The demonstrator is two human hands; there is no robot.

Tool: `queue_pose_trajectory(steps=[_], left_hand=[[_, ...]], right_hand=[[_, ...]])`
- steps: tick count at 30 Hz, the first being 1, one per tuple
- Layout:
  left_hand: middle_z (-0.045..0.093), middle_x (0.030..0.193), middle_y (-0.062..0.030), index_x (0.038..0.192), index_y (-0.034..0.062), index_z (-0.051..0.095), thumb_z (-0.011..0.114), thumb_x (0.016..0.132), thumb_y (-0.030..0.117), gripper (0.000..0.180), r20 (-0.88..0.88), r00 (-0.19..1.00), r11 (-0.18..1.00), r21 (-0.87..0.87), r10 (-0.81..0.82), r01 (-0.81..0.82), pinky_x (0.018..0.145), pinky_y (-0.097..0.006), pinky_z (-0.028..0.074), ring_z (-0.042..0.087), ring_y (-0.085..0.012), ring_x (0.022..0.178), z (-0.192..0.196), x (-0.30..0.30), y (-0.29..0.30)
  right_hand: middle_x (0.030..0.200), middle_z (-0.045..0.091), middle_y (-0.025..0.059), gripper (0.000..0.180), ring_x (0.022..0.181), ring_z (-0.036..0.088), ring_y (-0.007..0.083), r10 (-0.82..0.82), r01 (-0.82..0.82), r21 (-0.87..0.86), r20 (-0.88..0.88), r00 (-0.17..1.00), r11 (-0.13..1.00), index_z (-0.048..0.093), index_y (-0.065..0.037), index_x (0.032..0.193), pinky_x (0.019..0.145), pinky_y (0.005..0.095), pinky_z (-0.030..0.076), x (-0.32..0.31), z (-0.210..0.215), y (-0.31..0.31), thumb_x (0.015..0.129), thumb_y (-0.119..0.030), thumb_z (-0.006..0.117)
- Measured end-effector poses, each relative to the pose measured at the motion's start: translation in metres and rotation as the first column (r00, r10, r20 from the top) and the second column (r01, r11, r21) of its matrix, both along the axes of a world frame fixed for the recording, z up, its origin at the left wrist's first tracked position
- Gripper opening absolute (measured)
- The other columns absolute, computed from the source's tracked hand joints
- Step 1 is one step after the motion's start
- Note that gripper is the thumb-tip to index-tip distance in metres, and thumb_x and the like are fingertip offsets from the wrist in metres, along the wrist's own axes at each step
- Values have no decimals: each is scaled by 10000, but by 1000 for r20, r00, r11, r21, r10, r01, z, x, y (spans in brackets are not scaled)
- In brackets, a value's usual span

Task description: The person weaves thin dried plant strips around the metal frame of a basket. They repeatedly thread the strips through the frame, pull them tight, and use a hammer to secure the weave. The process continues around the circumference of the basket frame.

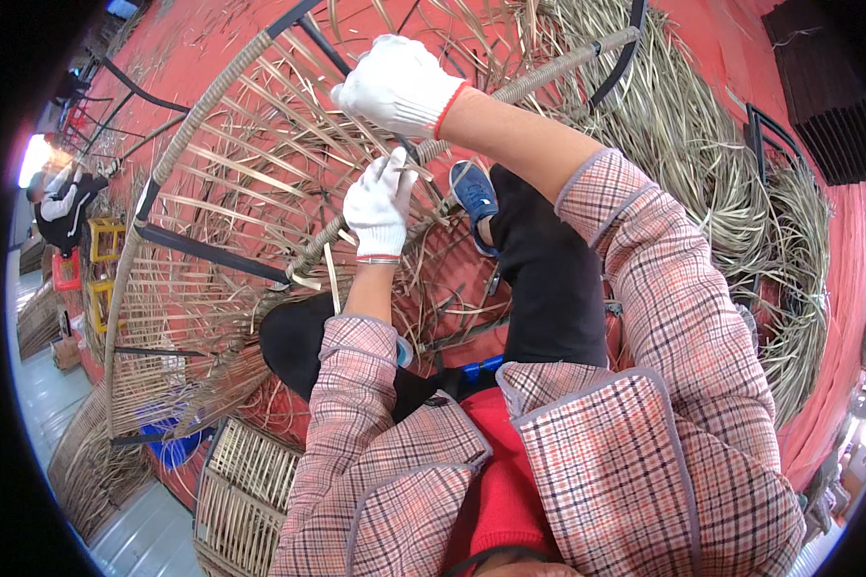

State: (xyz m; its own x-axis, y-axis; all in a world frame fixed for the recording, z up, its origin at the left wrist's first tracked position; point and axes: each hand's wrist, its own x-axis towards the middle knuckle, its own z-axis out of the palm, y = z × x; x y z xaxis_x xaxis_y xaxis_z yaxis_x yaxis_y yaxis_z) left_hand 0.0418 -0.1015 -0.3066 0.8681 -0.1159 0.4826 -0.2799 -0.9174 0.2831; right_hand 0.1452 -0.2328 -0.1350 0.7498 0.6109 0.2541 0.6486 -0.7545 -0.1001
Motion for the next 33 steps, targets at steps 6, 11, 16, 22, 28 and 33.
queue_pose_trajectory(steps=[6, 11, 16, 22, 28, 33], left_hand=[[719, 1080, -103, 1156, 154, 746, 747, 893, 340, 322, -100, 995, 996, -78, 28, -35, 826, -416, 549, 696, -310, 987, 24, 1, -3], [721, 961, -115, 1135, 58, 732, 695, 931, 263, 292, -629, 741, 940, -341, -237, 11, 826, -388, 516, 686, -267, 922, 55, 27, 17], [720, 927, -48, 1157, -1, 729, 702, 924, 205, 312, -742, 500, 842, -537, -446, -46, 784, -303, 491, 646, -120, 879, 55, 41, 33], [724, 1087, -66, 1202, -12, 702, 705, 915, 158, 333, -749, 386, 832, -544, -539, 105, 872, -308, 521, 666, -157, 983, 46, 44, 33], [705, 1084, -63, 1259, -3, 620, 745, 878, 125, 422, -637, 335, 619, -766, -695, -173, 889, -310, 529, 666, -155, 1000, 45, 35, 25], [712, 1056, -49, 1193, 6, 650, 739, 879, 133, 351, -610, 326, 580, -791, -722, -195, 855, -295, 525, 669, -141, 964, 39, 40, 28]], right_hand=[[1016, 748, 74, 231, 997, 706, 289, 30, -88, 545, 115, 993, 834, 742, -163, 1074, 866, 437, 542, -43, -33, -100, 975, -329, 617], [1062, 748, 105, 258, 1032, 707, 303, 93, 328, 527, -622, 778, 784, 728, -108, 1127, 898, 400, 541, -80, -149, -113, 974, -279, 609], [1069, 753, 151, 264, 1020, 714, 303, 231, 389, 589, -714, 661, 708, 729, -77, 1166, 892, 371, 535, -76, -211, -72, 980, -245, 645], [927, 755, 62, 215, 841, 682, 135, 369, 603, 590, -807, 461, 536, 733, -40, 1111, 796, 294, 523, -87, -224, -70, 986, -213, 706], [843, 696, -7, 243, 774, 636, 105, 211, 700, 525, -847, 488, 484, 707, -20, 1074, 753, 282, 520, -98, -230, -68, 972, -238, 744], [931, 730, 105, 331, 857, 697, 214, 125, 618, 492, -833, 539, 614, 696, -51, 1142, 789, 346, 533, -96, -217, -73, 935, -300, 759]])
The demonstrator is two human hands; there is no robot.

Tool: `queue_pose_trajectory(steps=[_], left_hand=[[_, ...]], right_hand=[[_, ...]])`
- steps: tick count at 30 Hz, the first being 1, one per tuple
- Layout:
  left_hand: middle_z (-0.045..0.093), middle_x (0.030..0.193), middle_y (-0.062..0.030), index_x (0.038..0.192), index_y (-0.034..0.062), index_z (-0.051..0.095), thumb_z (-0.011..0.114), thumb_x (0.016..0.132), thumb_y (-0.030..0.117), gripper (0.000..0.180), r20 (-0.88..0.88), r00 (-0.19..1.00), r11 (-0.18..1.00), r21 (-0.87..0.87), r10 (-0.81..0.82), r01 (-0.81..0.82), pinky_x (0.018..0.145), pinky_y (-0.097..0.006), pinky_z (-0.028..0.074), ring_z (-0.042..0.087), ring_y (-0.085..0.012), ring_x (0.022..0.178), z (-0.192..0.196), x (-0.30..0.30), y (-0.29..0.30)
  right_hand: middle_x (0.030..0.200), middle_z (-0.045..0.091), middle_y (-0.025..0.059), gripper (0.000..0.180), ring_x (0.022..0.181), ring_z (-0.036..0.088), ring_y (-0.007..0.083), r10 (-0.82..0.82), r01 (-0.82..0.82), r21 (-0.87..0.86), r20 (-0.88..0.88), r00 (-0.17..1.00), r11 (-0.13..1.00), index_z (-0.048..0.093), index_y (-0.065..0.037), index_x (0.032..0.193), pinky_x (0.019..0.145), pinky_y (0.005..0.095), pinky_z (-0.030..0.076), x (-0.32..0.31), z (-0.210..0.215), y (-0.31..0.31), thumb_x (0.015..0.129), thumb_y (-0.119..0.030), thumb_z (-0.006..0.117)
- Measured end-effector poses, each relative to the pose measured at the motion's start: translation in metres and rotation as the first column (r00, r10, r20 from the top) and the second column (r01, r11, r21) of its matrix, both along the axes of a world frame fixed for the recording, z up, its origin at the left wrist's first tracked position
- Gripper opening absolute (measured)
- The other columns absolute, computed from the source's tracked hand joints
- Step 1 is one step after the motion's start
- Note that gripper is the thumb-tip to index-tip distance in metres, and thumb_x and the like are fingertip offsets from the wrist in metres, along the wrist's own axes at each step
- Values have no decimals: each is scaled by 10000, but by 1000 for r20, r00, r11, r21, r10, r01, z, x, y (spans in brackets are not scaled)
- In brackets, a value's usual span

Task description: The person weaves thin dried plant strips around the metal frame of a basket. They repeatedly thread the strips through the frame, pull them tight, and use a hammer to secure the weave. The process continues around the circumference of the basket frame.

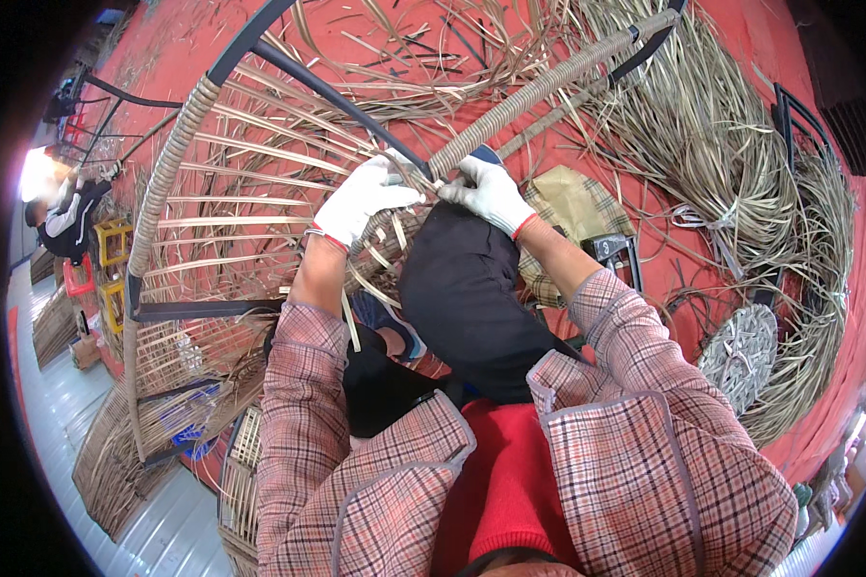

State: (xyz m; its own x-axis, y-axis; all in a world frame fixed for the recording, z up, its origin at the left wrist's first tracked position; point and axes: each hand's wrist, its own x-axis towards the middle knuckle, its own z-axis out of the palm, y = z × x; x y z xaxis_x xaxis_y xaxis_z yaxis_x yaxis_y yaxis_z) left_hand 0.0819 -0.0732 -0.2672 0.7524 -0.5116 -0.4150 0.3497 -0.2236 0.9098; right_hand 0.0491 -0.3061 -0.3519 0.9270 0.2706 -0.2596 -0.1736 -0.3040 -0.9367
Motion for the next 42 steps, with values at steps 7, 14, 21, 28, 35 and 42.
queue_pose_trajectory(steps=[7, 14, 21, 28, 35, 42], left_hand=[[711, 1027, -77, 1088, 17, 694, 758, 863, 176, 283, 270, 963, 988, 147, 8, -50, 848, -342, 534, 679, -178, 933, 3, -1, -5], [734, 933, -112, 1050, 100, 715, 813, 814, 280, 313, 644, 762, 686, 586, -70, -432, 764, -373, 558, 723, -308, 849, 11, -39, -34], [763, 925, -96, 1018, 46, 759, 853, 801, 229, 298, 790, 608, 708, 387, 75, -591, 753, -324, 557, 741, -219, 829, 9, -48, -39], [759, 962, -67, 944, 80, 751, 815, 824, 265, 230, 759, 639, 721, 372, 127, -585, 727, -352, 551, 719, -249, 805, 10, -48, -39], [763, 916, -96, 1054, 36, 765, 844, 834, 238, 309, 799, 599, 705, 394, 53, -589, 728, -311, 553, 729, -192, 790, 10, -47, -42], [736, 907, -61, 1015, 148, 741, 861, 782, 377, 349, 758, 626, 662, 375, 184, -649, 716, -361, 559, 725, -254, 798, 7, -50, -46]], right_hand=[[1076, 687, 130, 281, 1035, 649, 306, 317, -156, -366, 434, 844, 917, 748, -84, 963, 879, 391, 506, 7, 33, -19, 932, -352, 668], [1232, 618, 115, 298, 1044, 599, 174, 134, -240, 534, 229, 964, 811, 642, -16, 871, 926, 314, 468, -7, 70, -18, 1015, -276, 618], [852, 584, 31, 365, 812, 520, 137, 284, -293, 563, 107, 953, 773, 586, -38, 918, 781, 295, 438, 3, 59, -10, 1050, -378, 594], [946, 653, 142, 232, 931, 644, 346, 412, -475, 65, 407, 815, 877, 639, -31, 1006, 829, 421, 516, 17, 32, -6, 957, -252, 689], [940, 643, 126, 234, 939, 633, 348, 394, -568, 183, 553, 734, 802, 641, -47, 990, 831, 429, 514, 20, 36, -8, 925, -258, 718], [900, 633, 131, 213, 919, 620, 351, 447, -531, 46, 482, 754, 846, 645, -35, 928, 824, 431, 505, 19, 22, -11, 940, -242, 693]])
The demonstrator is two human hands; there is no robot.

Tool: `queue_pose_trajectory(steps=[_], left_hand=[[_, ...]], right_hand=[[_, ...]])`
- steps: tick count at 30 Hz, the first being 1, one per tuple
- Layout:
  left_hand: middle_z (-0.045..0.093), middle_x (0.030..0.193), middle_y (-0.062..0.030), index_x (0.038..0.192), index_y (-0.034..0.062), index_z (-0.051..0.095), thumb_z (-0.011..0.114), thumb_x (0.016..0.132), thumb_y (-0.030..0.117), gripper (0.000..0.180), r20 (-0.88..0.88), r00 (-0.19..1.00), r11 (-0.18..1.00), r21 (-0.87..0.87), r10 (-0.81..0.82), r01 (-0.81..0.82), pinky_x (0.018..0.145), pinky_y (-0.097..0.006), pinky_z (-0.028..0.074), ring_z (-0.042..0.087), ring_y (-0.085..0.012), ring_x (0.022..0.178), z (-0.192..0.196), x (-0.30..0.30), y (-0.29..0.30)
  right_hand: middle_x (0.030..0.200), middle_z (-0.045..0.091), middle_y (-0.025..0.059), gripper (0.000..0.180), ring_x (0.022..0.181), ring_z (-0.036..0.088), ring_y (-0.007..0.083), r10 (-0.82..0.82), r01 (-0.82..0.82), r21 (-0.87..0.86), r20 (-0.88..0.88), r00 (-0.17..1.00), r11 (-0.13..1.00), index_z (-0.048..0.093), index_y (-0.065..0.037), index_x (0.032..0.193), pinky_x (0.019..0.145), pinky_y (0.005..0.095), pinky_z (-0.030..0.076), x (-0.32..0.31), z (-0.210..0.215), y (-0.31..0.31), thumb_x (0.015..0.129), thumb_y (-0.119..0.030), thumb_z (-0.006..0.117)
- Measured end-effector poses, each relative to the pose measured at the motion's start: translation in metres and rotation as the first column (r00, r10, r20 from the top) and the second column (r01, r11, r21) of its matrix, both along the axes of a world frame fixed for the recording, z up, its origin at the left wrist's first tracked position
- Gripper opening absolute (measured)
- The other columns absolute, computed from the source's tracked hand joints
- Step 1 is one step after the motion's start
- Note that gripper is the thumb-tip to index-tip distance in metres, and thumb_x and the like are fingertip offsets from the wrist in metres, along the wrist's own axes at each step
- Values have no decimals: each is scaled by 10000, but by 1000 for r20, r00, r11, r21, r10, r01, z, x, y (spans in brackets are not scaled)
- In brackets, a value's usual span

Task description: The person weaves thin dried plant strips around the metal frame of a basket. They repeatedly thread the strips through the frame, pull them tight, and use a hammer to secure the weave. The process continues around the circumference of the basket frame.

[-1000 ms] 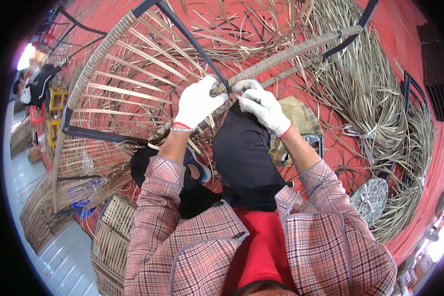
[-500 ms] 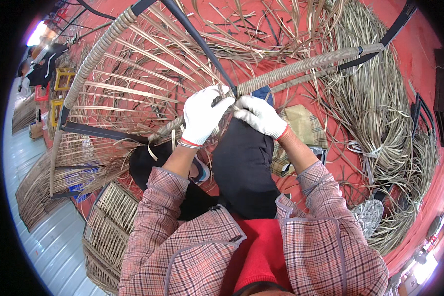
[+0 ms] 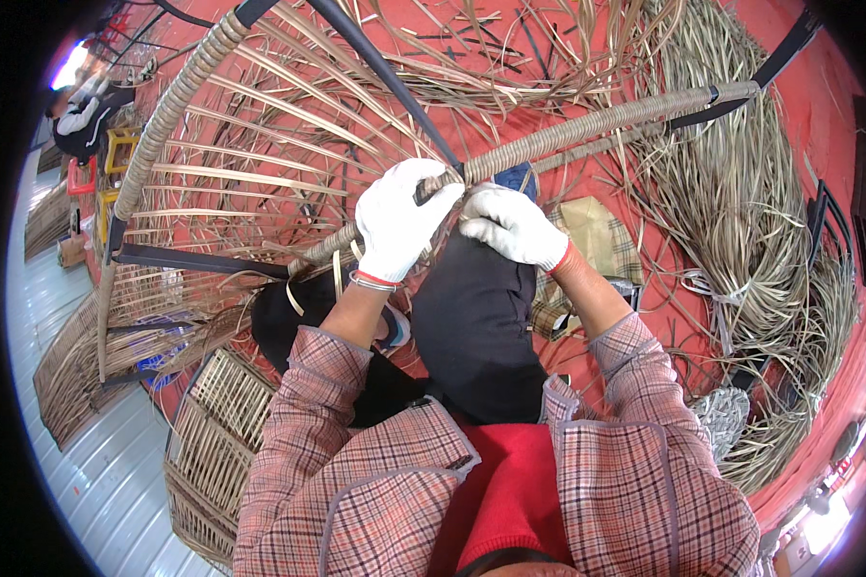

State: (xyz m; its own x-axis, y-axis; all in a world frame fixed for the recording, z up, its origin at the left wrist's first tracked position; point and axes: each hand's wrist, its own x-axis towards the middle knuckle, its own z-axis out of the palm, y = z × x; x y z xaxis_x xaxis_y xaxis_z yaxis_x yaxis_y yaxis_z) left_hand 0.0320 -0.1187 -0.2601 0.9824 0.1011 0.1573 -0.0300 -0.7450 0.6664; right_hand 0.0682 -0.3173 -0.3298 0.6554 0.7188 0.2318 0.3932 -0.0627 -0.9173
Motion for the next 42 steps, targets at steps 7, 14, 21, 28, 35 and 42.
queue_pose_trajectory(steps=[7, 14, 21, 28, 35, 42], left_hand=[[736, 950, -66, 1056, 115, 727, 845, 801, 341, 361, 136, 982, 985, 131, -133, 115, 755, -352, 569, 727, -258, 844, -6, 0, -2], [744, 994, -98, 1082, 97, 730, 800, 838, 392, 389, 21, 986, 929, 337, -167, 150, 805, -366, 580, 732, -279, 905, 0, 11, 3], [734, 1009, -83, 1115, 105, 684, 827, 795, 388, 451, 316, 906, 952, 214, -281, 220, 808, -381, 565, 722, -274, 929, -4, 1, 9], [730, 942, -113, 1046, 77, 728, 822, 821, 415, 418, 9, 992, 991, 34, -129, 128, 788, -393, 540, 716, -304, 908, 9, 8, 5], [759, 880, -101, 995, 93, 790, 804, 844, 363, 309, 5, 999, 995, -86, -48, 48, 739, -361, 543, 735, -271, 817, 2, 52, 17], [724, 793, -53, 918, 85, 797, 843, 808, 357, 297, -1, 1000, 993, -118, 16, -16, 658, -340, 513, 678, -184, 701, -9, 73, 25]], right_hand=[[908, 633, 156, 242, 903, 622, 351, -37, 37, -3, -142, 989, 999, 665, -23, 994, 829, 415, 503, 6, -31, 8, 999, -263, 629], [860, 625, 46, 246, 826, 586, 167, -93, 99, 6, -268, 959, 995, 633, -26, 929, 800, 315, 493, -22, 15, -8, 1026, -251, 633], [876, 615, 2, 273, 835, 542, 79, -138, 255, 125, -582, 801, 959, 630, -23, 986, 782, 242, 450, -24, 95, 7, 1057, -283, 586], [855, 708, 40, 233, 795, 646, 104, -309, 427, 108, -537, 785, 898, 700, 11, 961, 755, 279, 534, 23, 127, 46, 1044, -174, 586], [1200, 714, 76, 372, 1093, 639, 148, -373, 418, 233, -215, 903, 878, 698, -14, 1240, 989, 316, 488, 34, 80, 11, 1076, -301, 526], [1089, 735, 213, 506, 1061, 696, 359, -860, 459, -880, 134, 493, 126, 699, -52, 1158, 943, 444, 527, -109, -98, -158, 894, -484, 685]])
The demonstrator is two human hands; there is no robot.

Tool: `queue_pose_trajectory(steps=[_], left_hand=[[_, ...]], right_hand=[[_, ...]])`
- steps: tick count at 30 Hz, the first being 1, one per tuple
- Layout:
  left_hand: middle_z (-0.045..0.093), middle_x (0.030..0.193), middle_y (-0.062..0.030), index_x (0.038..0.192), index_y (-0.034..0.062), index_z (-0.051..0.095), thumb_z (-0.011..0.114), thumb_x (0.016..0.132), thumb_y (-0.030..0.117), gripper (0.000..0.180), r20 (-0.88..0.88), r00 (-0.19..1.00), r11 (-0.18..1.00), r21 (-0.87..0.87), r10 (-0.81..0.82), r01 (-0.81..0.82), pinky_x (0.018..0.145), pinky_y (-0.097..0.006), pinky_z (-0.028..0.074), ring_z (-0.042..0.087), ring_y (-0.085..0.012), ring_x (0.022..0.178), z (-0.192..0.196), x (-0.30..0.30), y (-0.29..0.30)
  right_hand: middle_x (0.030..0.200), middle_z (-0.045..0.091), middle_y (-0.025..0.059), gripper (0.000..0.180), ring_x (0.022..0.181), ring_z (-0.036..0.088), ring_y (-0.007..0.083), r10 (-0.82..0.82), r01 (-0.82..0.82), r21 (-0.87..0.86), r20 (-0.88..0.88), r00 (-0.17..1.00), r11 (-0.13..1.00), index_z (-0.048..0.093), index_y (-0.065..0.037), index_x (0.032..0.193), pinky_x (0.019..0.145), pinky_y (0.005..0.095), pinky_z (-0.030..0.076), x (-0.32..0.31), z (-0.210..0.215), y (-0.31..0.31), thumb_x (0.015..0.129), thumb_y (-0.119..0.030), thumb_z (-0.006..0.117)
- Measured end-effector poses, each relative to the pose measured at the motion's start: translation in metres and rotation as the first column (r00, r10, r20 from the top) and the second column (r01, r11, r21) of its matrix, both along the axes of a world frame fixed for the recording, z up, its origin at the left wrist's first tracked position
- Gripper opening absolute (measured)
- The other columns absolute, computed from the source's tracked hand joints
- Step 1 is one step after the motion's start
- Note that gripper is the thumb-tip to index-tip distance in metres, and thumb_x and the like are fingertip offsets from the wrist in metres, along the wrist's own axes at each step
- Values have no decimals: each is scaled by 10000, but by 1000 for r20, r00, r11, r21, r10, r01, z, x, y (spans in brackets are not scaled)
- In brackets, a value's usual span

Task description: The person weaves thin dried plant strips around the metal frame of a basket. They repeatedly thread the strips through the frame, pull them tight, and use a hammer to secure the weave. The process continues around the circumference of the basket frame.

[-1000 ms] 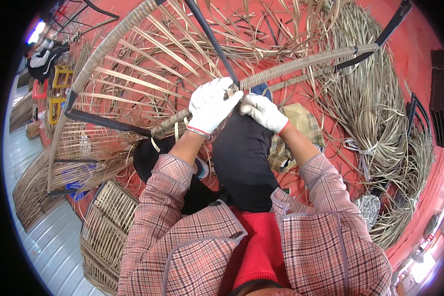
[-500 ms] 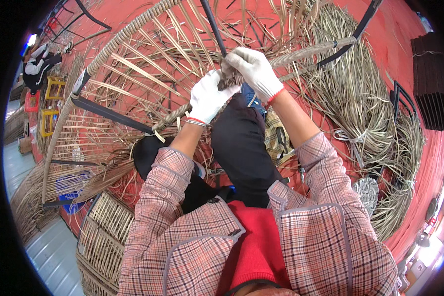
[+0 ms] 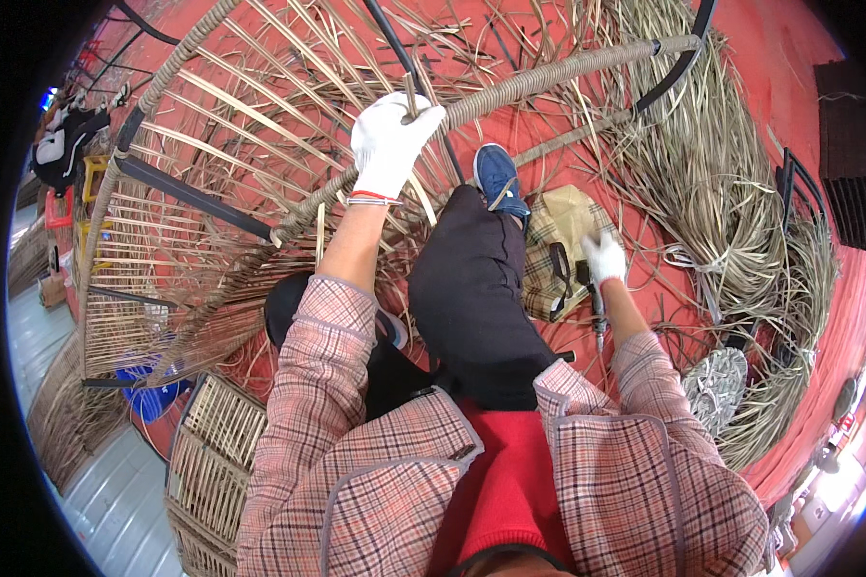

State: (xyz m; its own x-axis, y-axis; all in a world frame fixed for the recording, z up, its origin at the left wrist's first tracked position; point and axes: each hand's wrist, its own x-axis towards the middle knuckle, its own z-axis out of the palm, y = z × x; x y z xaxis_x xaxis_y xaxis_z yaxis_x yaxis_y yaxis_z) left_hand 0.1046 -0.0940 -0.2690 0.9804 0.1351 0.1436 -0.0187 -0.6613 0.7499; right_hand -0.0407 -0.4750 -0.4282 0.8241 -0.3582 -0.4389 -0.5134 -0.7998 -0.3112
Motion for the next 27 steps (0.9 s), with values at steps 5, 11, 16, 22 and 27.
queue_pose_trajectory(steps=[5, 11, 16, 22, 27], left_hand=[[683, 699, -25, 907, 45, 793, 864, 817, 274, 255, -17, 999, 998, -51, 48, -49, 561, -307, 474, 623, -112, 603, 2, 6, 0], [755, 814, -78, 892, 77, 797, 840, 791, 356, 300, -30, 1000, 999, -48, -9, 7, 695, -323, 547, 726, -212, 731, 3, 6, 0], [735, 765, -46, 921, 65, 802, 836, 815, 294, 255, -46, 998, 968, -251, -40, 27, 647, -295, 520, 679, -142, 668, 2, 4, 0], [758, 914, -46, 1033, 1, 775, 806, 868, 133, 213, -183, 972, 770, -638, -145, -5, 769, -273, 533, 692, -105, 845, 9, 10, 0], [736, 869, -29, 977, 9, 768, 824, 850, 145, 194, -187, 979, 739, -670, -76, -71, 724, -254, 508, 663, -90, 798, 11, 9, -2]], right_hand=[[1230, 620, 201, 714, 1097, 654, 389, -74, -19, -340, -261, 963, 940, 389, -189, 1511, 945, 500, 536, -108, -91, -24, 880, -326, 695], [1278, 587, 181, 831, 1131, 646, 353, -402, 259, -436, -274, 874, 862, 288, -235, 1577, 969, 485, 530, -115, -118, -37, 863, -225, 711], [1405, 585, 208, 1095, 1237, 636, 340, -296, 228, -208, -404, 866, 951, -9, -209, 1660, 1046, 424, 513, -114, -137, -64, 837, -182, 712], [1281, 608, 118, 1210, 1162, 595, 281, -396, 476, 501, -264, 879, 722, 161, -126, 1625, 968, 424, 531, -112, -138, -89, 626, 75, 813], [1074, 708, 46, 642, 926, 660, 183, -303, 333, 610, -156, 940, 719, 601, -19, 1341, 875, 350, 542, -110, -113, -67, 731, 16, 799]])
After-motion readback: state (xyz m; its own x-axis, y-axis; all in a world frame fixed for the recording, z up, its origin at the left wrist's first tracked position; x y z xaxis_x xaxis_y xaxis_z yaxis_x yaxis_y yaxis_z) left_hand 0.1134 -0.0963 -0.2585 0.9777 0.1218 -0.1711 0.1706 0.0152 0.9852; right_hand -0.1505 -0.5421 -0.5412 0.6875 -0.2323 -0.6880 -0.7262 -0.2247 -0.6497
